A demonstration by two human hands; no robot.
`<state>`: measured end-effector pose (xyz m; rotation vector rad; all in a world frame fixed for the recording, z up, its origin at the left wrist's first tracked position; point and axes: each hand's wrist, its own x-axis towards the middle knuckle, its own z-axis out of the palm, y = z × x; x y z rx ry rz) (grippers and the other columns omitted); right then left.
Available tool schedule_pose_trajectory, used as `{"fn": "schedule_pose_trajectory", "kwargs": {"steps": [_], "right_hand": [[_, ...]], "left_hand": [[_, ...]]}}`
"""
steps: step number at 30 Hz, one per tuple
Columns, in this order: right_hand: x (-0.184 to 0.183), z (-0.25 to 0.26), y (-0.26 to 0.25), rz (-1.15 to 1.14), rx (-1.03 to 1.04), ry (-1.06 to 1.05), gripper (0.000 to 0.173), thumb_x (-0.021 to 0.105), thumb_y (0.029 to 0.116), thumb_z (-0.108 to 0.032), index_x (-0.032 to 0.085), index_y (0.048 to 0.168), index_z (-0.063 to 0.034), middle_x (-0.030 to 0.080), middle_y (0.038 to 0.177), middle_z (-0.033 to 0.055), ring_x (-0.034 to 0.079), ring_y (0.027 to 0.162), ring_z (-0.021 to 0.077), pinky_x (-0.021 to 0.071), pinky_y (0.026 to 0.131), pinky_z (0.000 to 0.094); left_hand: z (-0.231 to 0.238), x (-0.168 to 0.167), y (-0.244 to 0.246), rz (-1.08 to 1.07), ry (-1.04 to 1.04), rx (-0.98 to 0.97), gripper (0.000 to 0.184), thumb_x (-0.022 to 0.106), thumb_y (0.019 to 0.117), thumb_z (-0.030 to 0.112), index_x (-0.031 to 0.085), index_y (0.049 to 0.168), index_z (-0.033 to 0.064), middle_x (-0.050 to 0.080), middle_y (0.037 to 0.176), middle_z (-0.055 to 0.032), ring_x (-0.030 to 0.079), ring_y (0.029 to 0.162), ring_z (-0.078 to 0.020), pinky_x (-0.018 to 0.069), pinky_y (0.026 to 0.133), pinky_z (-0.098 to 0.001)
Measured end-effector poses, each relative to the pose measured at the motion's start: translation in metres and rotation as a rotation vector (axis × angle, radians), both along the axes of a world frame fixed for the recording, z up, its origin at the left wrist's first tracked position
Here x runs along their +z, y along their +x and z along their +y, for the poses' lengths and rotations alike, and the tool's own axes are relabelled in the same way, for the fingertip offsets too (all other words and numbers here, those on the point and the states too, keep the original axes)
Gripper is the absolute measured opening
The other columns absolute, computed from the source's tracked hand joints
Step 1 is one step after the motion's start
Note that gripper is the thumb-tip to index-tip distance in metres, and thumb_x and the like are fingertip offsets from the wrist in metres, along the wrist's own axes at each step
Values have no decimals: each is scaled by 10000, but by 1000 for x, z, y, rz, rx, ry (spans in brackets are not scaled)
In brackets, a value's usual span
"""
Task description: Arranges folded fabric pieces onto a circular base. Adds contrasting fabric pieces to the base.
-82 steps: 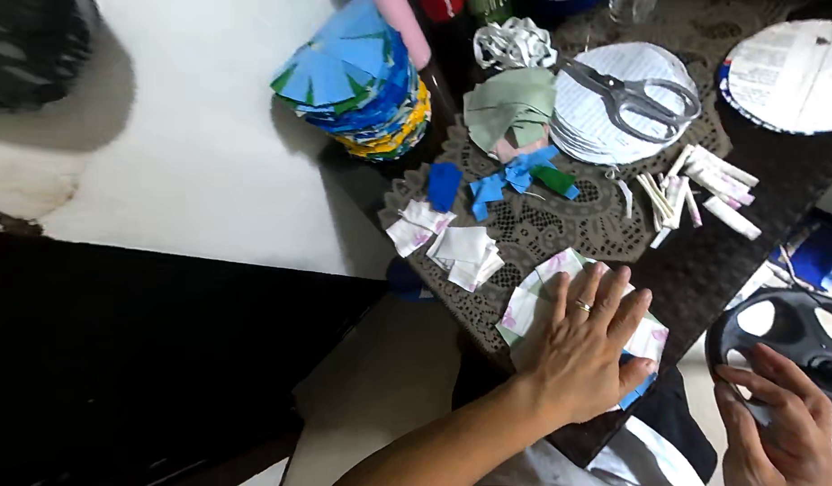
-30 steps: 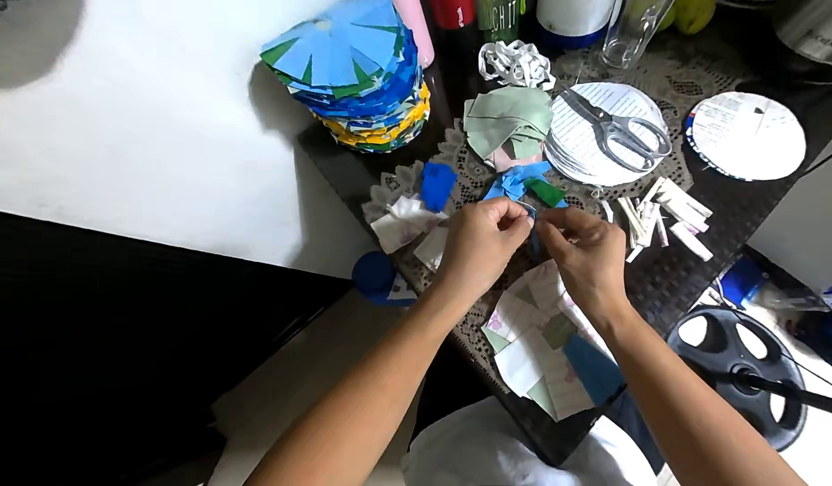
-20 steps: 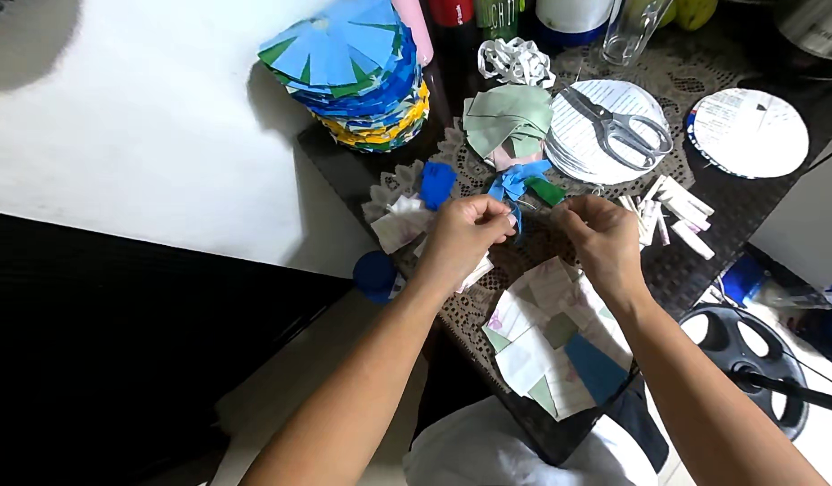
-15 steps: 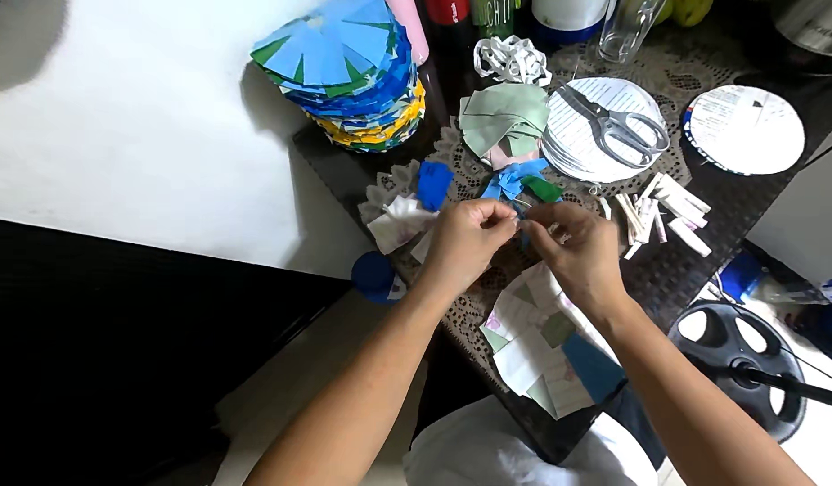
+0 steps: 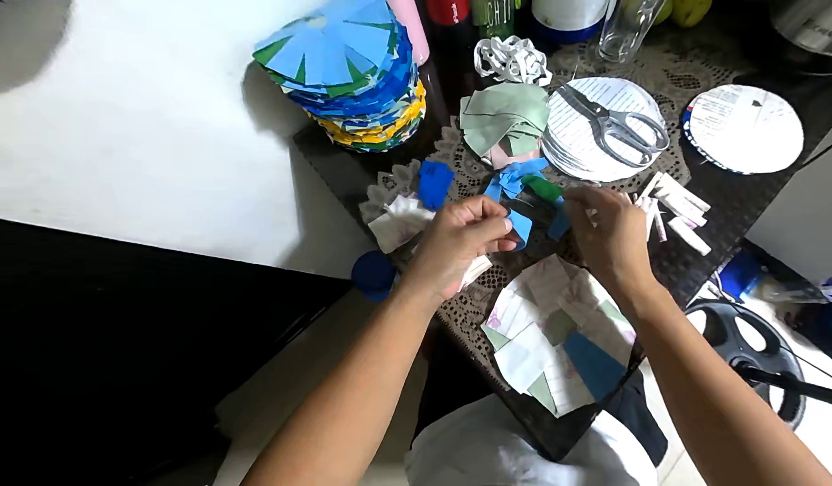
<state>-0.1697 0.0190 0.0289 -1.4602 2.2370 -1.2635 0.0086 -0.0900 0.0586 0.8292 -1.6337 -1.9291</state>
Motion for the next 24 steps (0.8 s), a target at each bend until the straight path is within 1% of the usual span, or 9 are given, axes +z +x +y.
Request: {"fn": "schedule_pose_trajectory", "kwargs": {"steps": [1, 3, 5, 8, 11, 16, 18, 20, 24], "right_hand": [[5, 4, 7, -190, 55, -14, 279, 497, 1070, -142, 708, 1184, 1, 715, 1075, 130, 677, 913, 199, 554, 792, 395], [14, 9, 17, -677, 219, -2, 368, 382, 1099, -218, 678, 1225, -40, 704, 1095, 25, 665, 944, 78, 563, 833, 293], [17, 10, 21, -956, 349, 51, 308, 415, 1065, -226, 656, 1171, -65, 671, 970, -14, 647, 857, 60, 562, 796, 270], [19, 14, 22, -1160, 430, 120, 143, 503, 1004, -121, 641, 1009, -86, 688, 876, 10, 680, 794, 83, 589, 757, 249], [24, 20, 23, -1188, 428, 188, 159, 540, 1000, -54, 666, 904, -62, 705, 801, 40, 671, 714, 81, 563, 677, 211], [30, 29, 26, -1162, 426, 224, 133, 586, 993, -19, 698, 922, -24, 742, 828, 81, 718, 736, 108, 602, 704, 225], [30, 34, 28, -1052, 422, 205, 84, 632, 956, -13, 702, 914, -33, 729, 808, 50, 697, 715, 88, 590, 688, 218], [32, 38, 31, -956, 430, 190, 70, 666, 926, -9, 725, 900, -36, 728, 784, 25, 686, 703, 73, 581, 677, 208], [33, 45, 33, -852, 430, 167, 111, 653, 925, 3, 749, 915, -49, 728, 762, -15, 682, 692, 34, 573, 663, 174]], "left_hand": [[1, 0, 1, 18, 9, -23, 186, 505, 1002, -48, 631, 914, 57, 693, 828, -15, 699, 758, -95, 614, 767, -269], [5, 1, 4, 51, 16, -64, 193, 500, 996, -47, 642, 927, 64, 701, 845, -13, 700, 767, -88, 613, 755, -259], [8, 3, 7, 82, 13, -100, 187, 506, 991, -44, 647, 936, 65, 711, 857, -23, 705, 771, -88, 614, 743, -249], [13, 4, 15, 109, -22, -128, 182, 512, 981, -37, 659, 939, 62, 729, 862, -38, 714, 764, -93, 615, 711, -240], [18, 1, 22, 94, -8, -97, 172, 537, 970, -24, 678, 927, 64, 722, 869, -36, 704, 771, -97, 610, 721, -251], [32, -9, 30, 131, 174, -73, 215, 465, 1005, 5, 655, 918, 52, 723, 883, -72, 721, 816, -144, 616, 805, -315], [38, -11, 31, 130, 251, -70, 281, 389, 1055, 104, 650, 960, 60, 728, 892, -64, 722, 830, -137, 610, 810, -306], [43, -12, 33, 123, 305, -84, 310, 381, 1076, 181, 659, 1004, 62, 713, 898, -48, 706, 838, -117, 599, 815, -283], [55, -12, 35, 108, 211, 25, 164, 565, 973, -31, 687, 910, 58, 713, 832, -20, 693, 769, -77, 594, 764, -229]]}}
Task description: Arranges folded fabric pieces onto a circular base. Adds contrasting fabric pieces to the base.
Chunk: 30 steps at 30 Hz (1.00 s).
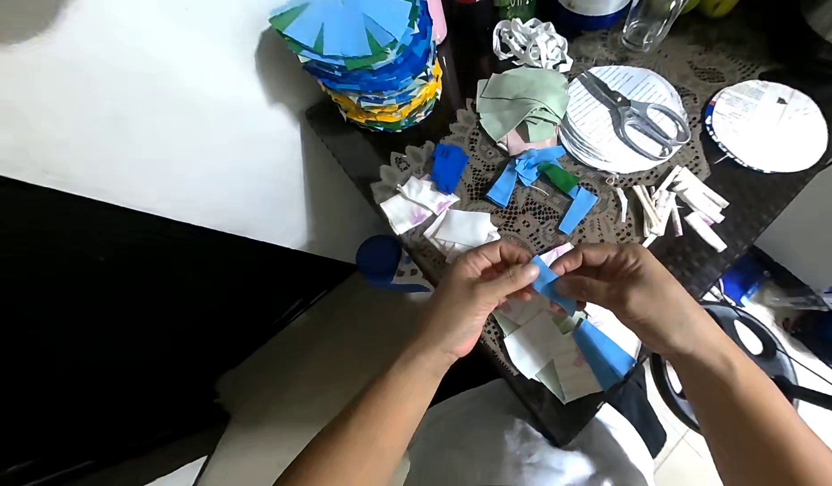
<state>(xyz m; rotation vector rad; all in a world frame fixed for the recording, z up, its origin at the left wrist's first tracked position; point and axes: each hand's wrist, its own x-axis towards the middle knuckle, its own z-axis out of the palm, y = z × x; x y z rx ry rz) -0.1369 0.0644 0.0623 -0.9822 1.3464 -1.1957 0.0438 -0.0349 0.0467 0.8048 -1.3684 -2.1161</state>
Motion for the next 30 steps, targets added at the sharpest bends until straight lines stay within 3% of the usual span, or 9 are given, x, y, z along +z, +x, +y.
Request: {"fn": "schedule_pose_trajectory", "kwargs": {"steps": [3, 6, 10, 13, 18, 22, 25, 28, 30], "right_hand": [[-1, 2, -2, 78, -41, -4, 105, 662, 920, -27, 745, 889, -82, 705, 743, -47, 650, 675, 10, 545, 645, 162], [2, 2, 0, 187, -27, -13, 85, 630, 940, -55, 704, 922, -91, 718, 788, -41, 687, 729, 33, 578, 691, 188], [10, 0, -1, 49, -4, 54, 143, 571, 971, 29, 692, 958, -45, 722, 777, 9, 685, 682, 50, 577, 648, 179], [8, 3, -1, -122, 22, 133, 181, 559, 989, -5, 735, 999, -44, 722, 791, 4, 690, 704, 53, 589, 677, 187], [-12, 10, 9, -195, -23, 31, 134, 660, 925, -24, 762, 875, -97, 727, 774, -21, 683, 716, 38, 581, 699, 185], [-30, 18, 14, -169, -25, -166, 77, 726, 927, -135, 800, 945, -121, 752, 970, -25, 688, 895, 40, 575, 805, 207], [-37, 23, 18, -182, -34, -253, 75, 738, 930, -146, 803, 960, -124, 750, 1043, -19, 689, 1000, 56, 579, 868, 229], [-38, 28, 22, -152, -48, -304, 84, 735, 934, -146, 807, 969, -120, 744, 1056, -21, 682, 1020, 53, 579, 869, 222], [-37, 31, 24, -111, -60, -310, 79, 728, 935, -127, 800, 961, -112, 741, 1005, -45, 678, 965, 26, 573, 845, 207]], "left_hand": [[7, -4, 0, -50, -133, 46, 147, 619, 951, -25, 671, 861, 78, 703, 778, 22, 688, 733, -50, 590, 730, -205], [13, -10, 2, -69, -216, 56, 109, 623, 960, -2, 678, 889, 59, 715, 808, 25, 702, 752, -54, 604, 741, -220], [21, -11, 5, -29, -285, 80, 66, 641, 947, 0, 688, 940, 46, 719, 836, 13, 705, 772, -62, 607, 745, -221], [27, -13, 8, -85, -547, 121, 34, 667, 939, 63, 688, 936, 36, 704, 827, 29, 681, 767, -15, 580, 719, -173], [38, -13, 16, -230, -1022, 191, 150, 638, 970, 133, 723, 933, 15, 713, 856, -36, 655, 817, -3, 535, 774, -134], [44, -11, 20, -217, -1147, 237, 121, 641, 974, 119, 718, 935, 34, 723, 906, -64, 670, 877, -47, 537, 794, -152], [49, -10, 22, -237, -1283, 280, 110, 636, 971, 119, 695, 907, 51, 712, 886, -74, 663, 877, -72, 516, 792, -144], [54, -13, 24, -239, -1305, 281, 117, 609, 996, 135, 665, 933, 54, 700, 894, -73, 657, 898, -72, 510, 804, -141], [56, -15, 24, -197, -1176, 253, 135, 622, 999, 157, 680, 987, 36, 708, 937, -64, 655, 916, -42, 521, 824, -139]]}}
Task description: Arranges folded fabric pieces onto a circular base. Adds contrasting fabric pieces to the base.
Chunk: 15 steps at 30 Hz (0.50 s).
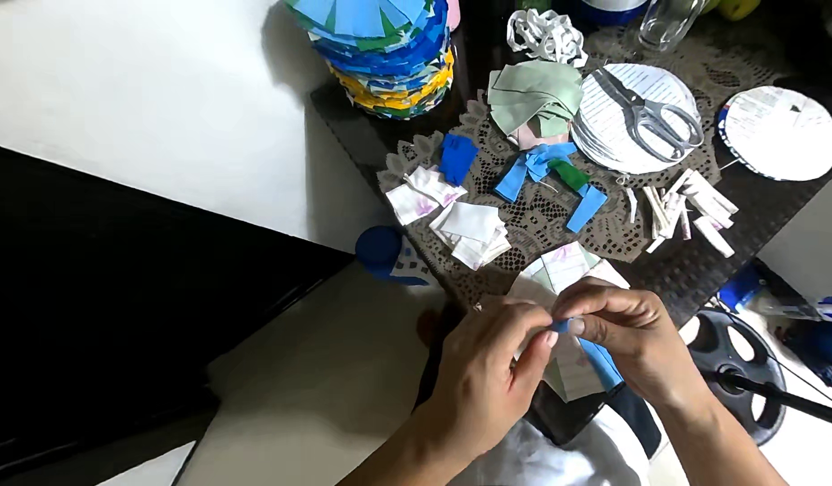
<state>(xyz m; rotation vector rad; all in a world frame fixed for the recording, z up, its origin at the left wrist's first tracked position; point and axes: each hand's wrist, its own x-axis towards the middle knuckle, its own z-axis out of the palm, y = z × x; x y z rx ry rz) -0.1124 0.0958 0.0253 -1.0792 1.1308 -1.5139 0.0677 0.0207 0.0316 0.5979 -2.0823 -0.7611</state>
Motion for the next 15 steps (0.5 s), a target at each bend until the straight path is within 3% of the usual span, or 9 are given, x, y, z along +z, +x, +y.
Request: {"fn": "schedule_pose_trajectory", "kwargs": {"steps": [4, 12, 15], "right_hand": [[6, 5, 7, -2, -43, 63, 59, 723, 925, -86, 774, 951, -99, 740, 870, -84, 673, 783, -19, 571, 729, 171], [4, 12, 9, -62, -80, 103, 58, 699, 941, -87, 750, 921, -106, 728, 799, -88, 675, 734, -17, 567, 695, 160], [3, 13, 9, -120, -82, 146, 79, 687, 949, -85, 746, 899, -101, 722, 764, -77, 664, 692, -15, 555, 655, 153]], "left_hand": [[-2, 2, -1, 69, 244, -58, 131, 644, 972, 109, 706, 956, -5, 703, 903, -37, 646, 861, 5, 540, 796, -130], [1, -1, -4, 39, 422, -138, 194, 574, 1016, 144, 645, 916, -7, 619, 806, 18, 563, 729, 57, 481, 666, -90], [0, 0, -5, 80, 580, -183, 176, 552, 1026, 109, 664, 927, 17, 668, 818, 43, 646, 771, 22, 556, 720, -145]]}}
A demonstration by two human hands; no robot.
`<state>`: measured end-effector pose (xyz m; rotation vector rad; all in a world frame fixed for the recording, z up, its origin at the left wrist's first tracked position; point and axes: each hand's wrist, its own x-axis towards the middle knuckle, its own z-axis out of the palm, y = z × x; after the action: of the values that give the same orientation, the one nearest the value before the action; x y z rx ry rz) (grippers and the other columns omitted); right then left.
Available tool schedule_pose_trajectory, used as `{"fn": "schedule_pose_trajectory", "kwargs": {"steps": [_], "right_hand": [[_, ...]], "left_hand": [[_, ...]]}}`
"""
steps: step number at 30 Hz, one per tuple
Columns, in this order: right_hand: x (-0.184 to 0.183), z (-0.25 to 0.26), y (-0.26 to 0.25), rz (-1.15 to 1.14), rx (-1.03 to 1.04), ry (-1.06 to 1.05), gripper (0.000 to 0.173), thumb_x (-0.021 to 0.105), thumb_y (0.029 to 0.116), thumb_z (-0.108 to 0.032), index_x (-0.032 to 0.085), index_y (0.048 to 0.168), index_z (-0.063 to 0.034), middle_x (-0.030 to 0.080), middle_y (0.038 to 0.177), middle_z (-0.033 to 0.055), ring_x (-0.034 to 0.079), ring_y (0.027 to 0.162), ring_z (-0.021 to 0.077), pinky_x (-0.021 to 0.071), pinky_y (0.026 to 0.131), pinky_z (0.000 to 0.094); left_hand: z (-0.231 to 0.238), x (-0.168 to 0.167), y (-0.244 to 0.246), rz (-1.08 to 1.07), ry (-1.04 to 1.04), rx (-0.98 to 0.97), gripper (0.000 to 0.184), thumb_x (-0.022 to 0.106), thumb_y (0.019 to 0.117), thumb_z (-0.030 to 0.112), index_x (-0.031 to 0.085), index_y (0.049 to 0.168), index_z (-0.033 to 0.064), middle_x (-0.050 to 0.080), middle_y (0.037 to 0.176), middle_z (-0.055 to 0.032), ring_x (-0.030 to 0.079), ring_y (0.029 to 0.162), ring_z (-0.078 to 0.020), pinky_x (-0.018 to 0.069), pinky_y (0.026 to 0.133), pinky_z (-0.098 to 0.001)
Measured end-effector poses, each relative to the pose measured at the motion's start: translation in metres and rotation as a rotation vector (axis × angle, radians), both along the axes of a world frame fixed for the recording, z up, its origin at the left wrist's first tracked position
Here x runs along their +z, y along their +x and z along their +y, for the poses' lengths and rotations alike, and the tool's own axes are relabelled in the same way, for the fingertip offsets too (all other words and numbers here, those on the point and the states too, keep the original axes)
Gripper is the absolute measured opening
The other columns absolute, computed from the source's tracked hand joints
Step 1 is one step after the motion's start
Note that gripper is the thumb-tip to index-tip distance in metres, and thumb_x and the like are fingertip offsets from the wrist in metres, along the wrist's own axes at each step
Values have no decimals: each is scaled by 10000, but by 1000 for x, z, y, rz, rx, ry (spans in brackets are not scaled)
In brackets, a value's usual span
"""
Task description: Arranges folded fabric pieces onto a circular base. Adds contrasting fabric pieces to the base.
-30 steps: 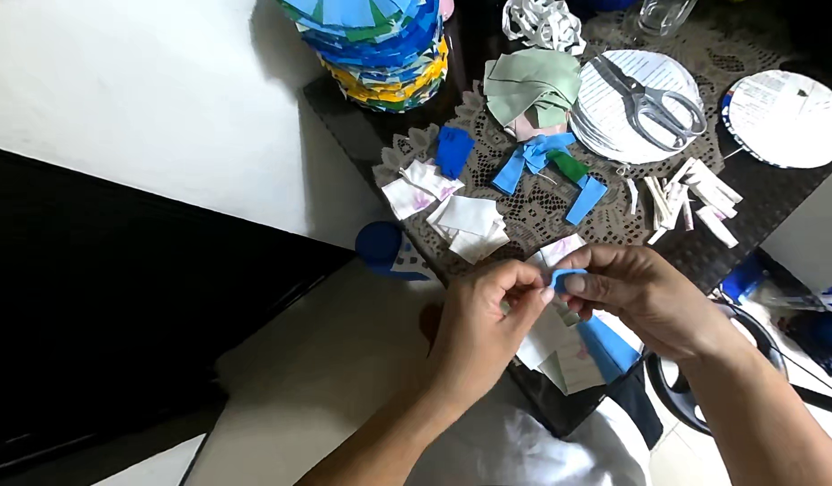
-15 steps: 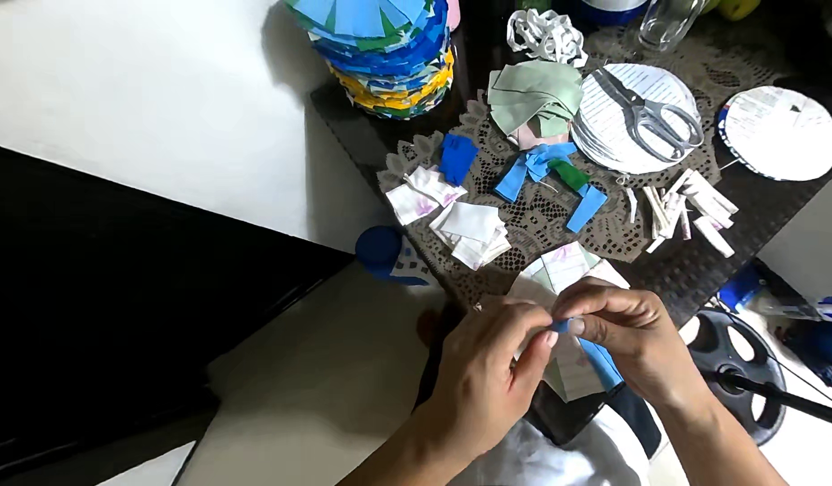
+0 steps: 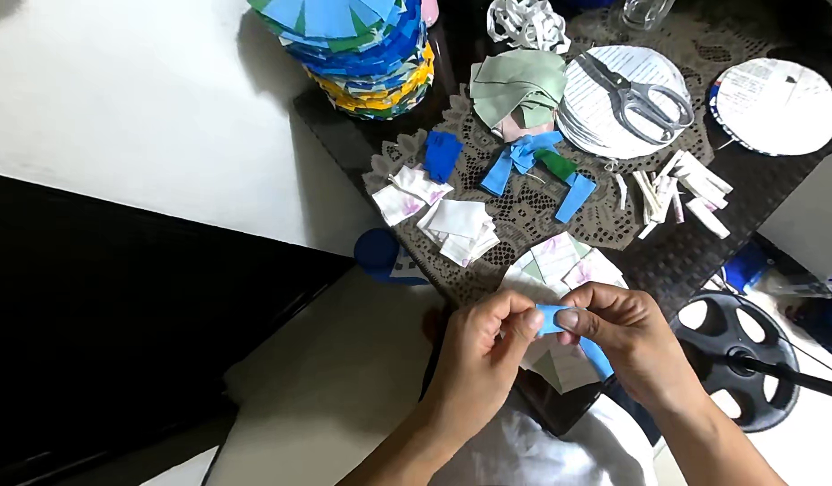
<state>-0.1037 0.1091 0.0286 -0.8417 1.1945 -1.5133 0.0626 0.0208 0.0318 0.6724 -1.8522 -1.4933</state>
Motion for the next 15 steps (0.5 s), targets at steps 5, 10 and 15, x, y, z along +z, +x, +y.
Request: {"fn": "schedule_pose_trajectory", "kwargs": {"steps": [5, 10, 15], "right_hand": [[3, 1, -6, -167, 45, 148, 127, 639, 965, -74, 729, 880, -105, 731, 786, -36, 681, 701, 19, 569, 657, 176], [3, 2, -10, -253, 88, 217, 161, 601, 973, -54, 721, 875, -99, 735, 774, -19, 691, 692, 30, 578, 652, 180], [4, 2, -9, -266, 89, 223, 163, 600, 971, -22, 727, 885, -75, 726, 754, -18, 689, 680, 32, 588, 660, 187]], "left_hand": [[-2, 13, -3, 8, 474, -35, 189, 547, 999, 39, 714, 913, 58, 733, 795, 30, 713, 740, -50, 609, 712, -210], [-5, 21, -4, -45, 637, -30, 248, 504, 1007, 23, 718, 886, 57, 740, 772, 6, 712, 700, -58, 602, 668, -199], [-7, 18, 0, -59, 583, -59, 213, 520, 1010, 45, 718, 930, 50, 737, 803, 13, 711, 733, -61, 603, 693, -210]]}}
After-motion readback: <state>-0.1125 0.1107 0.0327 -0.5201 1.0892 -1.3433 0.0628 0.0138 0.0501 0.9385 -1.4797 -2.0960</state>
